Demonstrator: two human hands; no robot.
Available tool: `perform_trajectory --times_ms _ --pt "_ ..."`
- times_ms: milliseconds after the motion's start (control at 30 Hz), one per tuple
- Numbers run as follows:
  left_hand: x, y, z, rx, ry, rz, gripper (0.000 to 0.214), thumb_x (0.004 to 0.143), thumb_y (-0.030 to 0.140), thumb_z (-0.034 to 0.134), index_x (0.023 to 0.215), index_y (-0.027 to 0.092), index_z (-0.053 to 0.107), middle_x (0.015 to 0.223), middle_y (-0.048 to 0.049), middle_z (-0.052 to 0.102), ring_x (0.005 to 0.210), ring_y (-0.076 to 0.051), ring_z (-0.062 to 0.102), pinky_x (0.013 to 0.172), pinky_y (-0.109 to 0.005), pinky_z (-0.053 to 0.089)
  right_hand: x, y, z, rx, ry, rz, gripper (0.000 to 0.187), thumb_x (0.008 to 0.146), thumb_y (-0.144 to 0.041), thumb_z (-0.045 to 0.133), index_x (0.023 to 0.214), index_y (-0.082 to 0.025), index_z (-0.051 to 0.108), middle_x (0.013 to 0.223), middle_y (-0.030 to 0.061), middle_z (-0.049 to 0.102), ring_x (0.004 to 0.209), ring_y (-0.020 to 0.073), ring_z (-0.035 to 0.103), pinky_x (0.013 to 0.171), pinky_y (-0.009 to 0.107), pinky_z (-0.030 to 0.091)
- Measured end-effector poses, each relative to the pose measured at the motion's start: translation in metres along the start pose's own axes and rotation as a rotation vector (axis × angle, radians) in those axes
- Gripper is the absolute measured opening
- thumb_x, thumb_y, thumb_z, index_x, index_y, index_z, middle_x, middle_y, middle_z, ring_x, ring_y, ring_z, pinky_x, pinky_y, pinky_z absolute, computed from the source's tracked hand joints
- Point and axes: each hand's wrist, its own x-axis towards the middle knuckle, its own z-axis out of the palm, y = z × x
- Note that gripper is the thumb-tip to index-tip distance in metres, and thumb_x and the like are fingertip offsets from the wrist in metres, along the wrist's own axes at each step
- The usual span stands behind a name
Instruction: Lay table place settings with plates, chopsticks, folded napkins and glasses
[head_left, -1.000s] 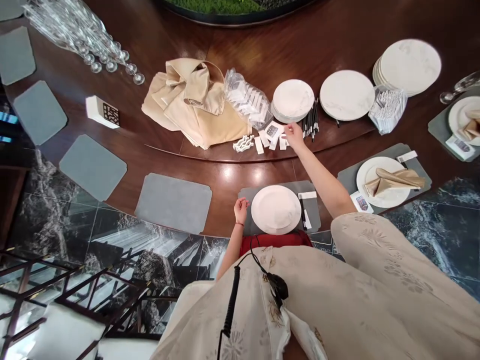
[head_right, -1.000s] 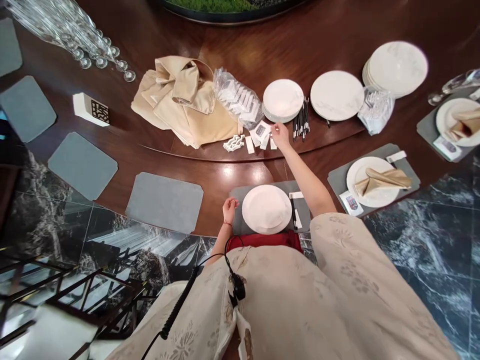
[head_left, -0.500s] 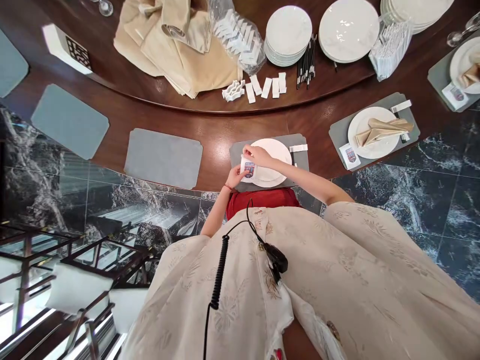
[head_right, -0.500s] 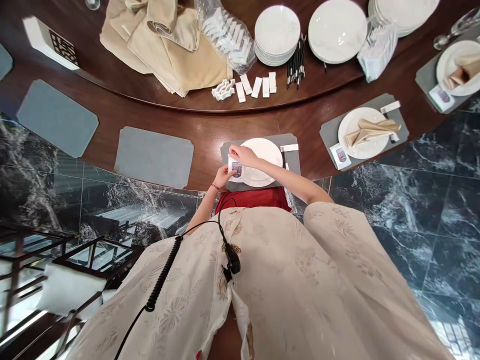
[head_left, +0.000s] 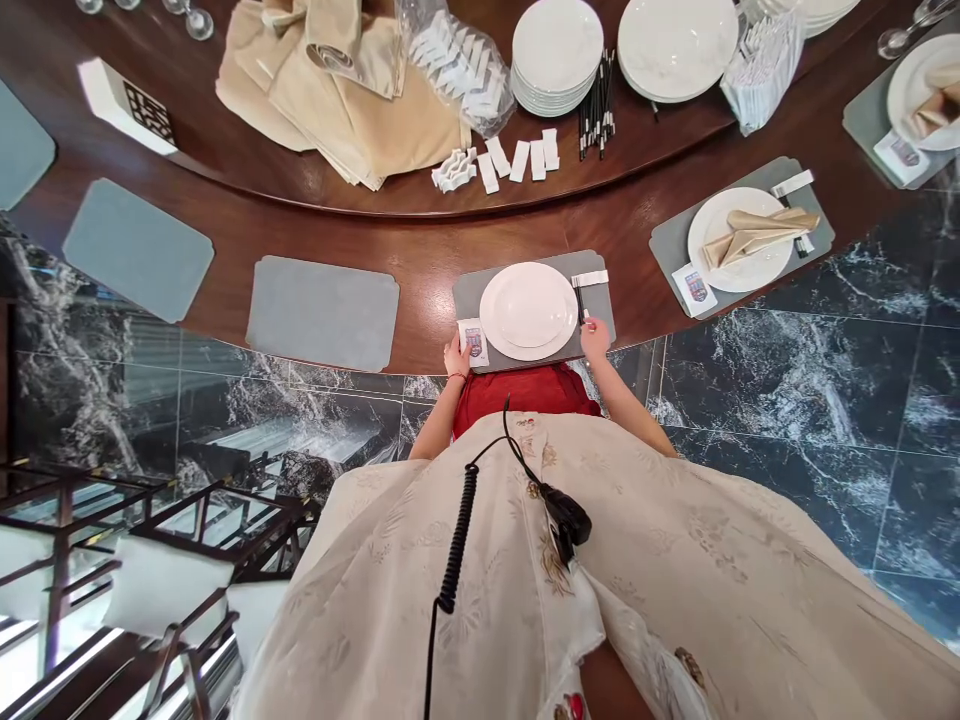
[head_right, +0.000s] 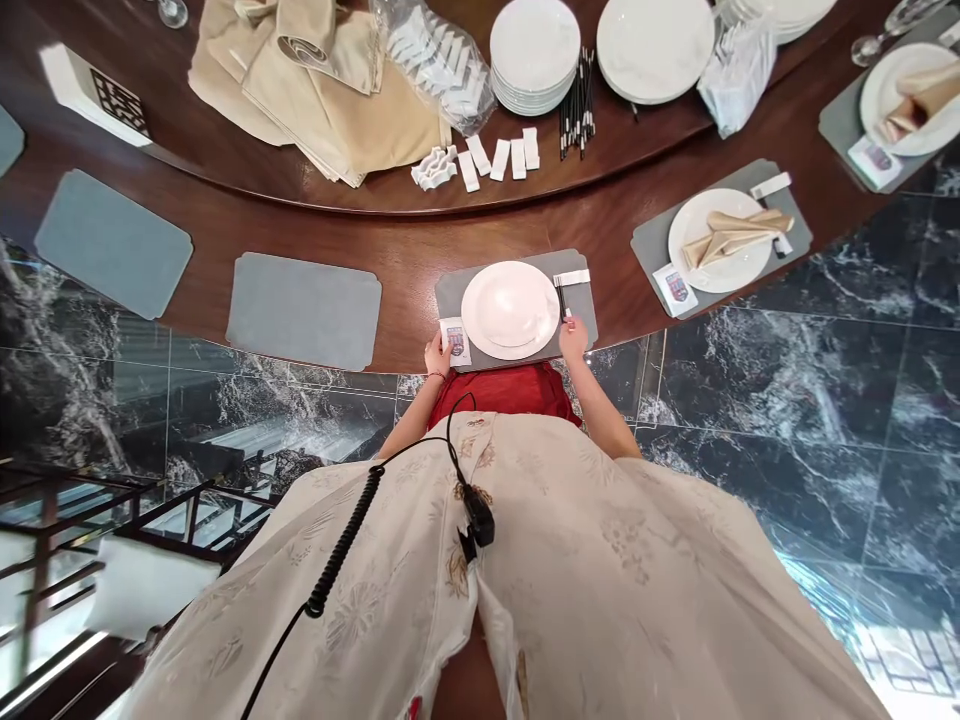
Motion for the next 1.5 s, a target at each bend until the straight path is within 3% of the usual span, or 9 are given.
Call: perform_trajectory --times_ms 100,300,500,767,900,1067,1200,1300,1500 --pt "-0.001 0.008 -0.002 0.084 -0.006 -0.009 0.059 0.096 0.034 0.065 0.152 0.019 0.057 0.134 -0.0193 0.068 0.128 -0.036 0.062 0.114 -0.050 0.047 0.004 0.032 -0.022 0.006 0.148 0.148 0.010 0.084 -0.021 0.046 0.078 -0.028 0.041 0.076 0.0019 0.057 0.081 0.0208 0.050 0.094 0.038 0.047" --pt "-0.007 0.023 -0.006 0.190 -0.003 -0.077 0.055 0.099 0.036 0.062 0.152 0.021 0.057 0.138 -0.0185 0.065 0.128 -0.035 0.060 0.113 -0.048 0.047 0.001 0.040 -0.031 0.074 0.039 0.033 0.020 0.088 -0.022 0.047 0.072 -0.030 0.037 0.064 -0.0036 0.048 0.073 0.0195 0.041 0.085 0.031 0.044" --pt "-0.011 0.032 -0.007 0.269 0.014 -0.110 0.053 0.102 0.032 0.057 0.153 0.018 0.056 0.138 -0.0213 0.061 0.125 -0.034 0.063 0.110 -0.045 0.048 0.006 0.039 -0.022 -0.160 -0.053 0.191 0.016 0.086 -0.022 0.053 0.096 -0.018 0.066 0.091 0.0111 0.073 0.088 0.0224 0.058 0.092 0.034 0.046" --pt "-0.011 0.037 -0.010 0.328 -0.028 -0.199 0.067 0.103 0.036 0.056 0.166 0.022 0.040 0.146 -0.0252 0.056 0.123 -0.039 0.068 0.108 -0.051 0.049 0.016 0.062 -0.021 -0.235 -0.092 0.082 0.041 0.088 -0.021 0.044 0.118 -0.011 0.070 0.115 0.0202 0.071 0.109 0.0271 0.060 0.103 0.037 0.046" --pt "-0.018 0.045 -0.008 0.180 0.133 -0.245 0.075 0.104 0.034 0.051 0.171 0.019 0.023 0.153 -0.0256 0.052 0.135 -0.037 0.062 0.114 -0.048 0.047 0.029 0.075 -0.023 -0.255 -0.043 -0.005 0.043 0.085 -0.020 0.041 0.116 -0.011 0.070 0.125 0.0230 0.067 0.115 0.0293 0.060 0.109 0.041 0.046" --pt "-0.033 0.046 0.004 0.008 0.293 -0.133 0.078 0.099 0.023 0.048 0.170 0.013 0.019 0.163 -0.0252 0.043 0.154 -0.033 0.041 0.127 -0.050 0.034 0.045 0.076 -0.022 -0.248 0.034 -0.064 0.045 0.083 -0.020 0.040 0.115 -0.011 0.071 0.122 0.0242 0.068 0.121 0.0354 0.061 0.111 0.049 0.046" --pt "-0.028 0.042 0.000 -0.016 0.304 -0.081 0.078 0.097 0.020 0.048 0.169 0.010 0.021 0.168 -0.0250 0.036 0.159 -0.032 0.032 0.131 -0.049 0.027 0.053 0.047 -0.017 -0.254 0.088 -0.125 0.046 0.083 -0.021 0.041 0.117 -0.015 0.072 0.119 0.0228 0.070 0.120 0.0386 0.063 0.107 0.053 0.050" --pt "-0.011 0.040 -0.018 -0.058 0.334 -0.069 0.077 0.097 0.020 0.048 0.168 0.010 0.021 0.170 -0.0241 0.033 0.161 -0.030 0.030 0.132 -0.049 0.025 0.062 -0.002 -0.001 -0.284 0.073 -0.211 0.044 0.086 -0.019 0.041 0.117 -0.018 0.072 0.124 0.0232 0.071 0.124 0.0402 0.062 0.110 0.055 0.048" --pt "0.039 0.025 -0.081 -0.281 0.335 0.057 0.072 0.099 0.027 0.053 0.164 0.013 0.025 0.170 -0.0251 0.031 0.164 -0.032 0.022 0.134 -0.052 0.020 0.092 -0.179 0.088 -0.242 -0.124 -0.617 0.034 0.091 -0.019 0.043 0.109 -0.018 0.073 0.121 0.0178 0.074 0.124 0.0342 0.060 0.113 0.052 0.045"
